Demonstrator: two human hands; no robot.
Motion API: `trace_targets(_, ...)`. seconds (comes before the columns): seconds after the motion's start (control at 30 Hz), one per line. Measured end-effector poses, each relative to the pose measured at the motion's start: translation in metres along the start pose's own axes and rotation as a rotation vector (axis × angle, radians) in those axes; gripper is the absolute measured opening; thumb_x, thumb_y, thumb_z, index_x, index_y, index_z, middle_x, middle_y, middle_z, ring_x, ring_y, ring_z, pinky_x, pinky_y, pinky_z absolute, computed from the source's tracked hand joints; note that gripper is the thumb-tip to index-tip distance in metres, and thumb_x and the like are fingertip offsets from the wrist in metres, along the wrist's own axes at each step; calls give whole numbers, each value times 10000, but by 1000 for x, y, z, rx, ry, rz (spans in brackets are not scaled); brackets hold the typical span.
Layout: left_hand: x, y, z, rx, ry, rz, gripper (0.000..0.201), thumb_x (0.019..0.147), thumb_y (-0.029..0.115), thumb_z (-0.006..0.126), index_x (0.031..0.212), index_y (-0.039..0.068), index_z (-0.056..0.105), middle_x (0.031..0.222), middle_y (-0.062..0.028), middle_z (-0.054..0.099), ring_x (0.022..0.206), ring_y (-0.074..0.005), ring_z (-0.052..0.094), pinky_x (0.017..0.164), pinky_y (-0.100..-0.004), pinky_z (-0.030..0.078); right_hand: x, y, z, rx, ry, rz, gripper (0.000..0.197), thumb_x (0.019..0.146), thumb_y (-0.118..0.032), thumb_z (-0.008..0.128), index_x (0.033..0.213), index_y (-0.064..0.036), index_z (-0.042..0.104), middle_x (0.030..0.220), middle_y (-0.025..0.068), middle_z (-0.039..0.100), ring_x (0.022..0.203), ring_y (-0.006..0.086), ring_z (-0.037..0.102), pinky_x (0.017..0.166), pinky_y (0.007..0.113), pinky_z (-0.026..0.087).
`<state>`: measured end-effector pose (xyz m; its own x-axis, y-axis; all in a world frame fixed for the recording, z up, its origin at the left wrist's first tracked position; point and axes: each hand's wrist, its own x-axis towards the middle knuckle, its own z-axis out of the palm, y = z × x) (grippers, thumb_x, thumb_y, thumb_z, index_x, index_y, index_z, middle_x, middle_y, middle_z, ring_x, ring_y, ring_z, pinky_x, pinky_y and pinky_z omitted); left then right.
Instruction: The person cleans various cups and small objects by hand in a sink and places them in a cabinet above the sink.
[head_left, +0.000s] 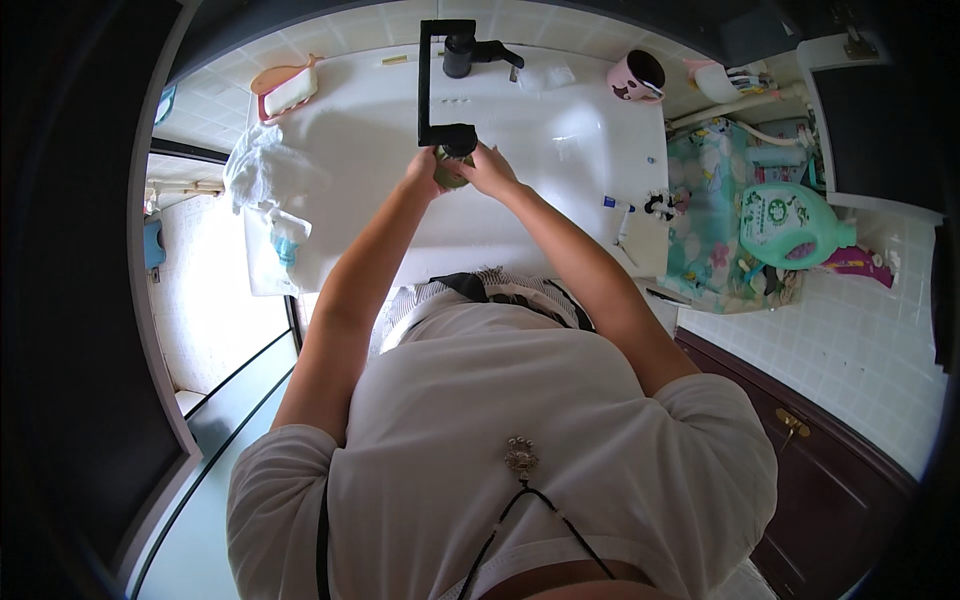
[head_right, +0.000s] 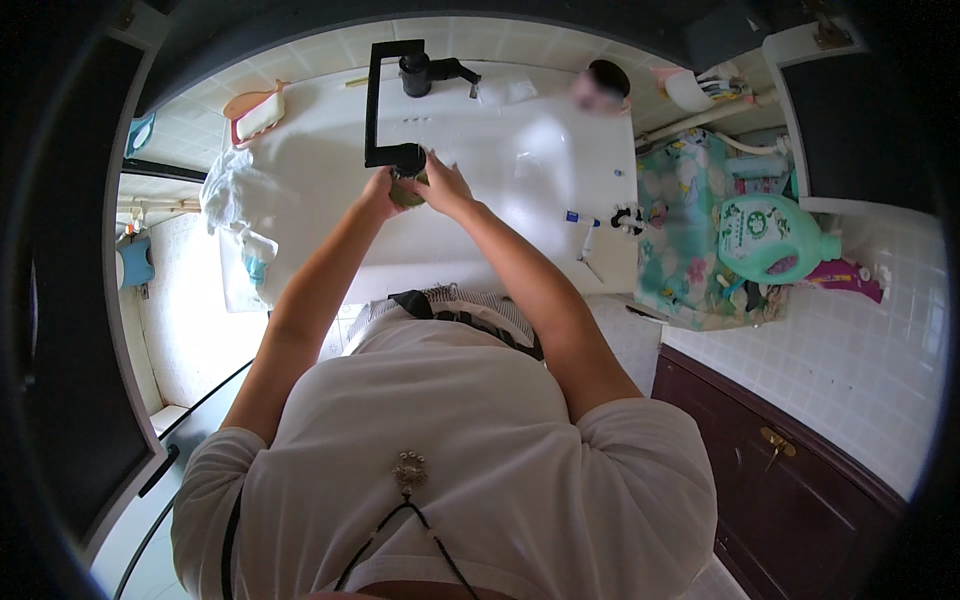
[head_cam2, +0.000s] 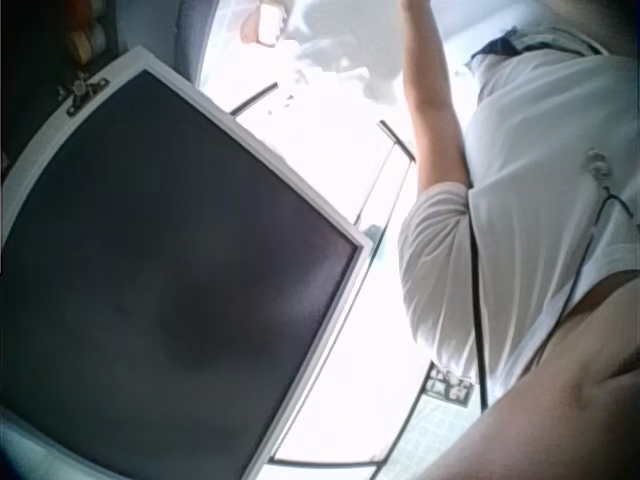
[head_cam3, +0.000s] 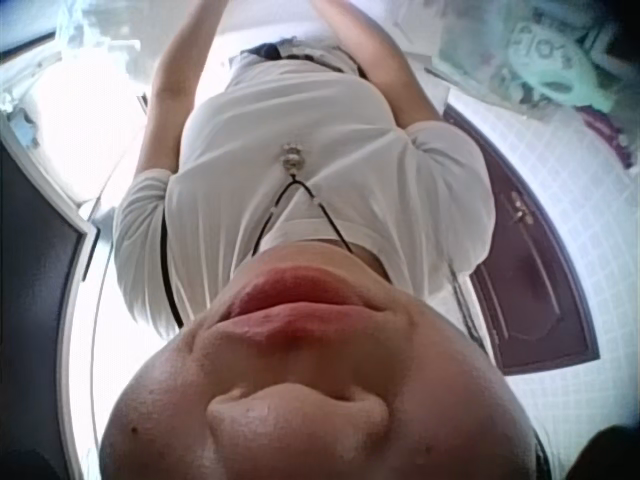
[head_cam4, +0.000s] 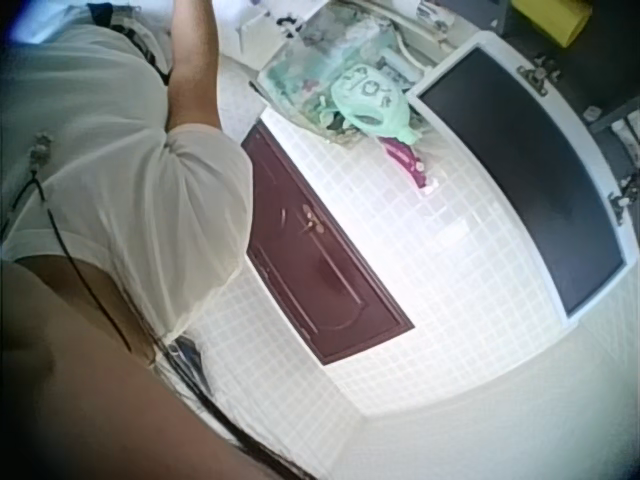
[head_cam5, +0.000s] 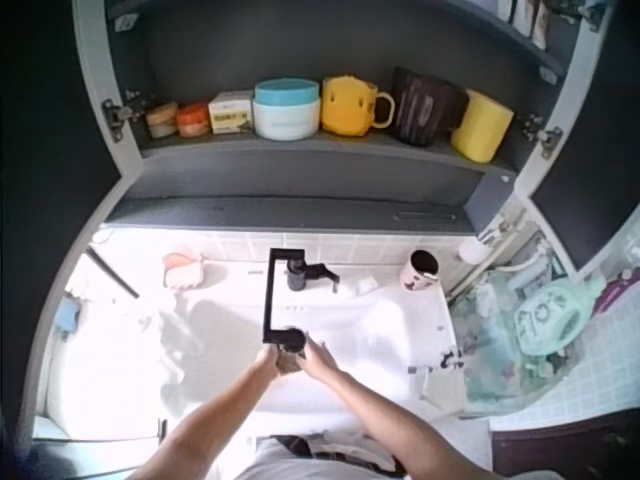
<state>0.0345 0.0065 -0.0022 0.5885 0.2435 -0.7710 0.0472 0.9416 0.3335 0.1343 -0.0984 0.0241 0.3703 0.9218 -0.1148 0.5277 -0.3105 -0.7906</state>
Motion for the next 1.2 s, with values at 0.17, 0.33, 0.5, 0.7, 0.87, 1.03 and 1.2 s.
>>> trace_targets(0.17,-2,3,10,-45,74,-122,487,903,463,316,1150,75,481,1122,-112,551,993,-278,574,844,-480,473,6,14,-12,-135,-120,-16,576,834,-275,538,1278,7,304,1091,240,540,960,375,541,788,417,451)
trace_targets(0.33,-15,0,8,-13,133,-162,459,901,440,334,1165,92,472,1127,-116,541,1015,-283,558,840,-486,471,8,21,-17,19,-231,-79,544,841,-292,549,1270,-27,345,1099,219,550,982,343,549,807,392,447)
trace_targets(0.5,-27,-5,-8,15,129,-152,435,882,435,355,1132,112,506,1111,-122,551,975,-291,569,829,-475,480,5,46,-3,257,-367,-90,488,805,-358,618,1173,-63,493,1098,98,575,1004,188,526,857,311,409)
trace_targets(0.7,-28,-9,-17,-135,100,-106,457,884,444,355,1141,91,491,1100,-129,552,991,-291,564,823,-478,486,-6,13,11,137,-40,20,402,817,-450,542,964,-83,615,862,155,632,806,328,602,683,399,467)
trace_targets(0.87,-35,-12,-1,-120,136,-45,454,888,442,365,1164,95,459,1099,-130,545,971,-290,573,798,-471,499,-11,2,10,-27,65,123,390,804,-463,541,904,-96,623,804,139,632,734,341,600,619,424,463)
trace_targets(1.03,-22,-25,3,124,290,84,411,894,421,378,1159,113,441,1147,-113,515,971,-279,576,757,-463,516,-17,-22,2,-5,137,92,463,782,-502,550,910,-62,611,814,155,628,751,350,600,627,425,468)
trace_targets(1.2,-27,-22,19,245,297,270,360,881,326,475,1190,176,367,1095,-100,512,911,-270,586,638,-436,533,-13,-17,4,0,206,20,572,796,-505,531,1089,-14,519,900,165,625,824,358,595,698,408,478)
